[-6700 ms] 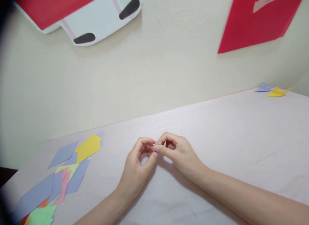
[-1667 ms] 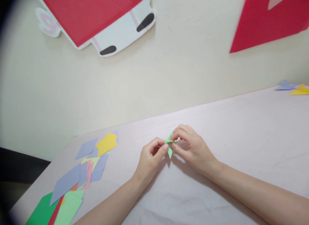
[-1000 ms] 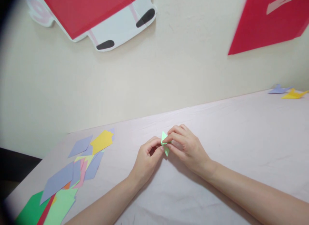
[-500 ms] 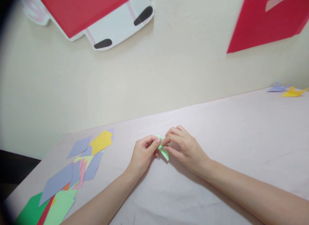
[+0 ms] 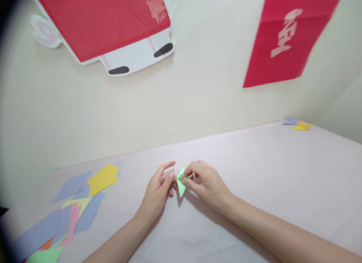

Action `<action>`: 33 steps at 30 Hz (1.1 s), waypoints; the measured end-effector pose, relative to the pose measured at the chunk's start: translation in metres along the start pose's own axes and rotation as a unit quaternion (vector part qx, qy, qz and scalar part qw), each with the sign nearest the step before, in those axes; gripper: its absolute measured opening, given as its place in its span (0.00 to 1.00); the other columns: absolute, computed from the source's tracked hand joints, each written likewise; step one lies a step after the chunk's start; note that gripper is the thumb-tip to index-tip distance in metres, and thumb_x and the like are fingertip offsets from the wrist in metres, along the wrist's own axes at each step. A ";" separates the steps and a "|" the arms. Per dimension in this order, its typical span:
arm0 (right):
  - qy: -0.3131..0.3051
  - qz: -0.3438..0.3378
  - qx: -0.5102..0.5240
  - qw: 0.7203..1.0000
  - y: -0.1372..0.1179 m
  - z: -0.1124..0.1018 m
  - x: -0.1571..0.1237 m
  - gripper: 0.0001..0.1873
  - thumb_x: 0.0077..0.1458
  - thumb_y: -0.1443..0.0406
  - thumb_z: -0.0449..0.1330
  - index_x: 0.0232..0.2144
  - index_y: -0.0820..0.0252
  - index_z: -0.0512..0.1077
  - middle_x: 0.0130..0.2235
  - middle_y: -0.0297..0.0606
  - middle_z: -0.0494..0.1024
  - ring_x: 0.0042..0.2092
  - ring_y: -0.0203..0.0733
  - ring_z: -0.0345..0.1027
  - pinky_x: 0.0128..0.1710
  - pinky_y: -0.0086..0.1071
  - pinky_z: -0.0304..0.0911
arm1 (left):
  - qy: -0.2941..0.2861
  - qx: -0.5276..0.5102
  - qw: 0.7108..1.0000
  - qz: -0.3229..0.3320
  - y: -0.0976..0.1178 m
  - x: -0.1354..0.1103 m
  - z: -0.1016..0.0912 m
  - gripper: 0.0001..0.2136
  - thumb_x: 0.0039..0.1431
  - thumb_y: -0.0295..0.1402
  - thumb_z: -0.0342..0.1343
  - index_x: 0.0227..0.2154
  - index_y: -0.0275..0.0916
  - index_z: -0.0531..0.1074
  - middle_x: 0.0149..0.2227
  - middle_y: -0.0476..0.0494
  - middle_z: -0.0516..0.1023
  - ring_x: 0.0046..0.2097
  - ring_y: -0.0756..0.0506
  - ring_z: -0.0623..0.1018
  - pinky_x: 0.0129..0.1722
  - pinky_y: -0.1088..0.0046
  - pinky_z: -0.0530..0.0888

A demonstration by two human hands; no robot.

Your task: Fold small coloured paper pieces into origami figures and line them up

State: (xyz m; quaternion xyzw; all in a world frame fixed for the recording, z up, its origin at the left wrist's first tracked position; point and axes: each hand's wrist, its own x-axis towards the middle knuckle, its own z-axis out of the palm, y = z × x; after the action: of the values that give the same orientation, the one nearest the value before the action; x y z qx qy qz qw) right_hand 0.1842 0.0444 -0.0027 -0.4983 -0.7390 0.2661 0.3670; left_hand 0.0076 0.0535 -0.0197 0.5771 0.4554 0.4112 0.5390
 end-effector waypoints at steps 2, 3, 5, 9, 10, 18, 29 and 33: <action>-0.040 0.075 -0.022 0.996 0.003 -0.017 -0.002 0.04 0.55 0.66 0.58 0.28 0.58 0.71 0.30 0.33 0.74 0.33 0.38 0.66 0.33 0.30 0.60 | -0.012 -0.003 1.000 0.000 0.000 0.000 0.000 0.20 0.64 0.40 0.51 0.55 0.37 0.62 0.27 0.50 0.74 0.29 0.49 0.71 0.26 0.77 0.64; -0.050 0.096 -0.037 0.993 0.007 -0.031 -0.005 0.05 0.53 0.65 0.58 0.26 0.58 0.71 0.27 0.32 0.73 0.29 0.38 0.65 0.29 0.29 0.59 | -0.013 0.011 1.000 -0.005 0.000 0.000 0.000 0.19 0.64 0.40 0.50 0.54 0.37 0.62 0.27 0.50 0.75 0.29 0.49 0.71 0.27 0.77 0.64; -0.056 0.140 -0.068 0.986 0.019 -0.069 -0.015 0.09 0.52 0.62 0.59 0.22 0.58 0.70 0.21 0.30 0.70 0.25 0.37 0.62 0.25 0.28 0.55 | -0.010 0.023 1.000 -0.013 0.000 0.001 0.001 0.19 0.64 0.42 0.50 0.53 0.38 0.63 0.27 0.50 0.75 0.29 0.49 0.71 0.27 0.76 0.64; 0.059 0.281 -0.237 0.928 0.059 -0.175 -0.048 0.11 0.57 0.57 0.57 0.27 0.57 0.71 0.27 0.32 0.74 0.29 0.38 0.65 0.29 0.29 0.58 | -0.019 0.050 0.998 -0.023 0.000 0.001 0.002 0.18 0.64 0.44 0.49 0.51 0.39 0.64 0.28 0.50 0.75 0.31 0.47 0.72 0.28 0.74 0.62; 0.094 0.323 -0.281 0.899 0.071 -0.202 -0.056 0.10 0.58 0.59 0.58 0.30 0.58 0.72 0.30 0.34 0.76 0.31 0.39 0.67 0.32 0.30 0.59 | -0.020 0.056 0.998 -0.022 0.000 0.001 0.002 0.18 0.64 0.45 0.49 0.51 0.40 0.65 0.28 0.49 0.75 0.32 0.47 0.72 0.28 0.74 0.62; 0.158 0.507 -0.388 0.753 0.162 -0.303 -0.062 0.14 0.64 0.61 0.58 0.50 0.59 0.71 0.51 0.42 0.73 0.47 0.44 0.71 0.46 0.41 0.70 | -0.024 0.087 0.996 -0.017 -0.005 0.003 0.003 0.20 0.64 0.49 0.48 0.50 0.40 0.66 0.29 0.48 0.76 0.35 0.45 0.73 0.29 0.72 0.61; 0.132 0.523 -0.410 0.735 0.206 -0.311 -0.043 0.15 0.64 0.61 0.58 0.52 0.59 0.70 0.53 0.42 0.72 0.49 0.46 0.71 0.47 0.43 0.70 | -0.015 0.110 0.993 -0.041 -0.001 0.003 0.002 0.21 0.63 0.51 0.48 0.50 0.41 0.66 0.28 0.49 0.76 0.35 0.44 0.73 0.31 0.71 0.62; 0.121 0.509 -0.411 0.746 0.209 -0.314 -0.045 0.15 0.64 0.61 0.58 0.51 0.58 0.70 0.53 0.42 0.72 0.49 0.45 0.71 0.47 0.42 0.69 | -0.018 0.110 0.993 -0.047 -0.001 0.003 0.002 0.20 0.64 0.51 0.48 0.50 0.43 0.66 0.29 0.50 0.75 0.35 0.44 0.73 0.31 0.71 0.61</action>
State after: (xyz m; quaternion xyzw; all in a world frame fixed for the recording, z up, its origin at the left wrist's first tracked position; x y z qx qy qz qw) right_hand 0.5612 0.0869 0.0111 -0.9313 -0.3630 0.0208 0.0231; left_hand 0.0099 0.0556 -0.0213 0.6181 0.5145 0.3221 0.4995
